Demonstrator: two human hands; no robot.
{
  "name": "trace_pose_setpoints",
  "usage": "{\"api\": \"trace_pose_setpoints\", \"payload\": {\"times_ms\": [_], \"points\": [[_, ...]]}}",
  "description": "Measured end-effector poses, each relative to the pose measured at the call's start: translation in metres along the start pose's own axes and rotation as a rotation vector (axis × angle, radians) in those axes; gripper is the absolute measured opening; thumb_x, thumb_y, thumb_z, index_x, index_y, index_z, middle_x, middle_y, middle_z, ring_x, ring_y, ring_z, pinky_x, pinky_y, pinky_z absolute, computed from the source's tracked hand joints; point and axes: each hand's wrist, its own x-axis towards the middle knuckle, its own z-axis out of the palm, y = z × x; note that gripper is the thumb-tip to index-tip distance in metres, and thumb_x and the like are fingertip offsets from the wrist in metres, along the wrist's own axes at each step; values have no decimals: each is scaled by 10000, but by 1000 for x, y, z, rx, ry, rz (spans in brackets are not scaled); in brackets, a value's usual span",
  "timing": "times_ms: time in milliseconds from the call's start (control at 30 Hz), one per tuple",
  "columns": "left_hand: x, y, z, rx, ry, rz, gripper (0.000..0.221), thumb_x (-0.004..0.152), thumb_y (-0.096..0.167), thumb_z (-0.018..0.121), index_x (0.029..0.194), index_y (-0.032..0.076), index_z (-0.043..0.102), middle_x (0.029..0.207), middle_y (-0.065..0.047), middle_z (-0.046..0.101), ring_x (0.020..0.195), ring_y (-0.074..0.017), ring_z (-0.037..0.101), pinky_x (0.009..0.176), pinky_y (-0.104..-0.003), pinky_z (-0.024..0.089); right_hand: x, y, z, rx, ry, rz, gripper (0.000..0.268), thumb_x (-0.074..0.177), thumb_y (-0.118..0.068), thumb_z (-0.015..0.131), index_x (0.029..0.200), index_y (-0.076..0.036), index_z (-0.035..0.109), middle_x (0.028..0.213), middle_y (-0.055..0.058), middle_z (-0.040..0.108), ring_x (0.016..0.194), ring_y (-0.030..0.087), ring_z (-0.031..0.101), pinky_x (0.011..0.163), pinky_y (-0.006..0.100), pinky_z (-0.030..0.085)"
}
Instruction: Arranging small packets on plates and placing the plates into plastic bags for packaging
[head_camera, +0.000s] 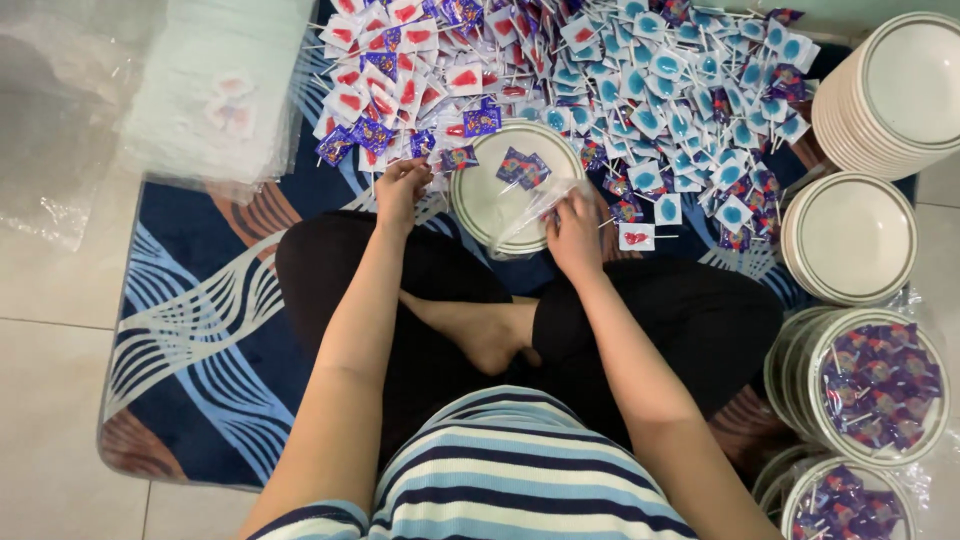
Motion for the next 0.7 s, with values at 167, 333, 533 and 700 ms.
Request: {"api": "trace_pose_setpoints", "payload": {"times_ms": [167,333,533,700], "points": [[3,-2,-2,-43,-16,4,228,803,63,758,1021,21,704,832,-116,724,737,-164,744,576,-211,525,-4,-13,11,-188,0,-46,293,824,-268,707,1036,-66,711,1243,153,621,1233,368,562,1002,531,441],[-2,1,1,-50,-64,-23,213,779,35,735,982,14,676,740,-121,694,680,-160,707,547,-210,487,8,-22,16,-272,-157,-119,318,906,-374,603,1003,-112,754,1095,133,704,1228,336,585,1040,560,350],[-3,1,2,-73,-118,-33,227,759,31,742,982,15,701,778,-107,718,714,-172,740,577,-217,516,13,-21,7,-343,-178,-60,341,845,-309,618,1054,-98,785,1174,159,726,1332,417,491,1029,604,312],[-39,31,26,58,-301,27,196,736,36,794,928,18,759,776,-109,732,684,-147,725,579,-181,517,5,-5,-17,255,255,93,176,862,-68,638,945,-177,749,963,5,682,1007,275,675,905,403,519]]}}
